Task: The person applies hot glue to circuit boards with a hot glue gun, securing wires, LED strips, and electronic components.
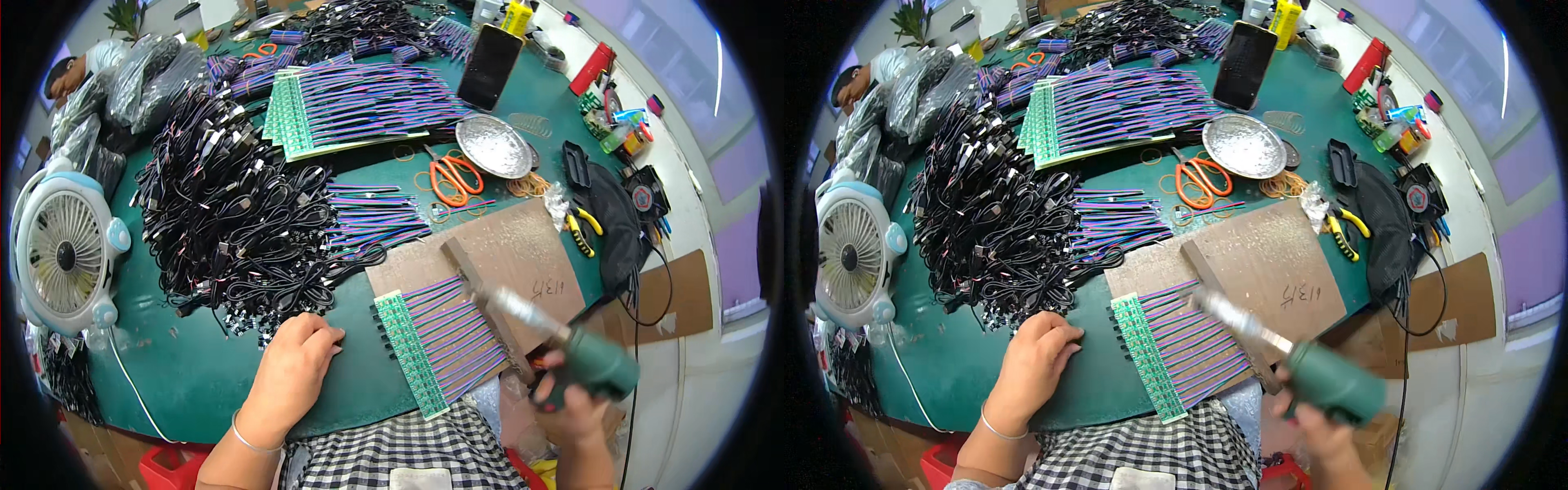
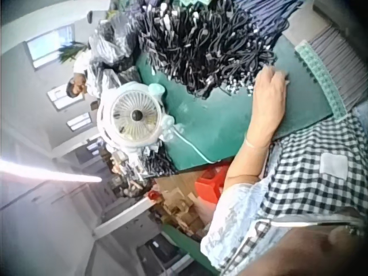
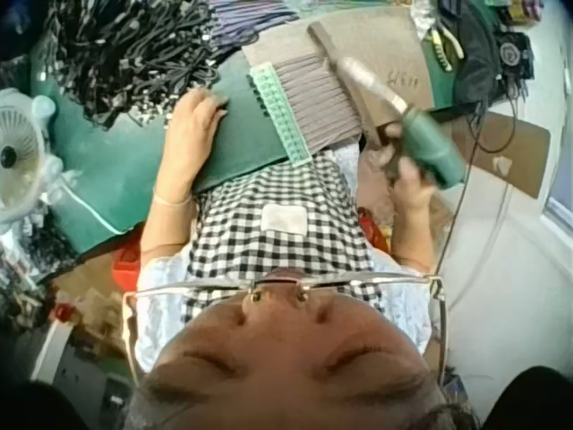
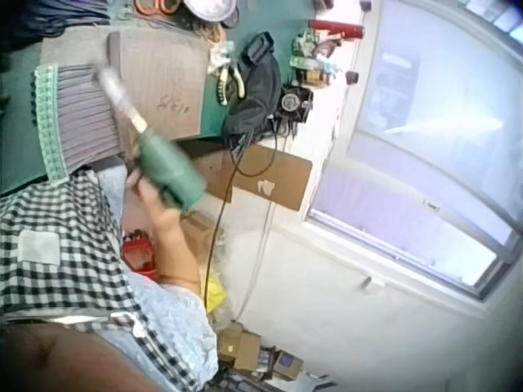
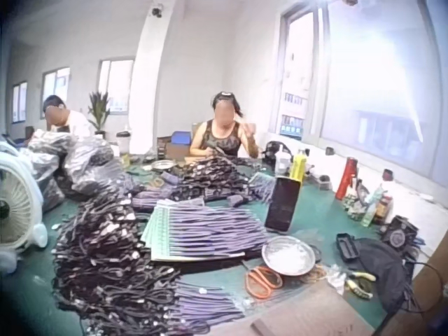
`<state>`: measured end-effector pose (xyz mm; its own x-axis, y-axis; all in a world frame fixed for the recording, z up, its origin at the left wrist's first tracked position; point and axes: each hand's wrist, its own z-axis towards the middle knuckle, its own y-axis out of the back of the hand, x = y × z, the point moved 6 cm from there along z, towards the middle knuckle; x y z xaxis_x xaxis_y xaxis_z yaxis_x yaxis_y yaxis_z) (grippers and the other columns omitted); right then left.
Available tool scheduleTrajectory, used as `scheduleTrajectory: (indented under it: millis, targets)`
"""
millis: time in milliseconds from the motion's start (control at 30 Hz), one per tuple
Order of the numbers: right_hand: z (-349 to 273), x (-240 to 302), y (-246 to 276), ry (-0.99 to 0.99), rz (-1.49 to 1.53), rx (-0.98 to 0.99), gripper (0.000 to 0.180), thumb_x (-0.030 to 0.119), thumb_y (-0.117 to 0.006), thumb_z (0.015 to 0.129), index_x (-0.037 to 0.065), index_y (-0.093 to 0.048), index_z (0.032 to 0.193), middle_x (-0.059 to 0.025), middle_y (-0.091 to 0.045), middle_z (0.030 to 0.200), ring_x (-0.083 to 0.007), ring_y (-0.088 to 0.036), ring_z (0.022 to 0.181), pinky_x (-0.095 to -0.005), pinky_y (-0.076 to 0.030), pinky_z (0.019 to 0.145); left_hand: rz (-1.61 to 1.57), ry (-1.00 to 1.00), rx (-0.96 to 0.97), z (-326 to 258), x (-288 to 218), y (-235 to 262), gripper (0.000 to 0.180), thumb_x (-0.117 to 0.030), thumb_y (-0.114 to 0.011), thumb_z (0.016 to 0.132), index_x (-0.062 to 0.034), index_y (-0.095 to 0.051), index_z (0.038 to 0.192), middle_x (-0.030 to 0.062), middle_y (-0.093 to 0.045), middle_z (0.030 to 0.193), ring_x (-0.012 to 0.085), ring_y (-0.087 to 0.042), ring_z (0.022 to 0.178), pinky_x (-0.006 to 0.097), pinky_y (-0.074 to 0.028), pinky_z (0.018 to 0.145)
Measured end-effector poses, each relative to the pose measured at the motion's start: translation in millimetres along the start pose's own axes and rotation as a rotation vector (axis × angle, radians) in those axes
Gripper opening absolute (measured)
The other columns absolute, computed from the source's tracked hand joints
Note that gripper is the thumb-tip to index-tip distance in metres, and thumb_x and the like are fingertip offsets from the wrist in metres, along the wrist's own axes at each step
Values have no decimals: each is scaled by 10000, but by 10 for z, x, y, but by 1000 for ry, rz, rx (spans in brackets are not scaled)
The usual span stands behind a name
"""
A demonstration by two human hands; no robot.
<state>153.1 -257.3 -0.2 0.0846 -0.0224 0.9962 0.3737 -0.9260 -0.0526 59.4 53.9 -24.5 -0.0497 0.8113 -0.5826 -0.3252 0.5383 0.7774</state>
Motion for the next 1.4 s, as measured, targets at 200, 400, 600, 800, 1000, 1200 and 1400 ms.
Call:
scheduleTrajectory:
  millis: [200, 400, 600, 800, 1000, 1200, 1400]
  targets:
    - [-550, -580, -9, -179, 28, -22, 568, 258, -668, 786, -71, -449, 1193, -194, -603, 994, -225, -615, 613, -297, -511, 535, -1, 17, 40, 27, 25, -12, 152, 11, -684, 667, -28, -572, 761, 96, -564, 775, 287, -566, 745, 364, -470, 652]
    - [-499, -646, -102, -174, -82, 123, 532, 211, -635, 813, -78, -434, 1212, -217, -591, 1037, -241, -617, 656, -328, -540, 585, -49, 21, -45, 4, 81, -8, 175, 37, -683, 640, -37, -568, 749, 82, -591, 726, 261, -582, 667, 348, -470, 586]
    - [-462, -688, -99, -169, -107, 112, 528, 203, -641, 810, -84, -439, 1204, -219, -592, 1034, -243, -620, 653, -322, -538, 578, -68, -51, -120, 30, 22, 20, 190, 46, -684, 626, -37, -578, 760, 75, -612, 725, 242, -586, 644, 335, -469, 574]
    - [-416, -653, -174, -134, -112, 112, 508, 187, -643, 808, -98, -452, 1183, -219, -595, 1024, -240, -626, 655, -311, -534, 563, -85, -60, -137, 29, 21, 26, 185, 34, -689, 641, -40, -596, 782, 68, -617, 747, 235, -596, 668, 325, -480, 595]
    - [-426, -552, -164, -48, -191, 52, 486, 200, -637, 814, -94, -472, 1164, -207, -594, 994, -205, -614, 643, -304, -532, 578, -199, -33, -103, -28, -36, -31, 154, -1, -695, 671, -51, -601, 783, 60, -619, 758, 232, -606, 684, 321, -491, 609]
    - [-467, -506, -155, -59, -21, -84, 580, 294, -643, 802, -76, -440, 1199, -161, -629, 861, -190, -619, 660, -292, -520, 564, -298, -68, 24, -56, -268, -168, 172, 28, -701, 674, -56, -596, 782, 77, -645, 773, 200, -623, 677, 280, -501, 587]
    - [-266, -666, -583, -167, 517, 144, 555, 458, -548, 854, -15, -449, 1129, -174, -579, 957, -273, -621, 827, -423, -520, 772, -750, 205, 151, -128, -336, -362, 142, 32, -681, 703, -39, -601, 797, 104, -657, 820, 194, -645, 708, 278, -517, 628]
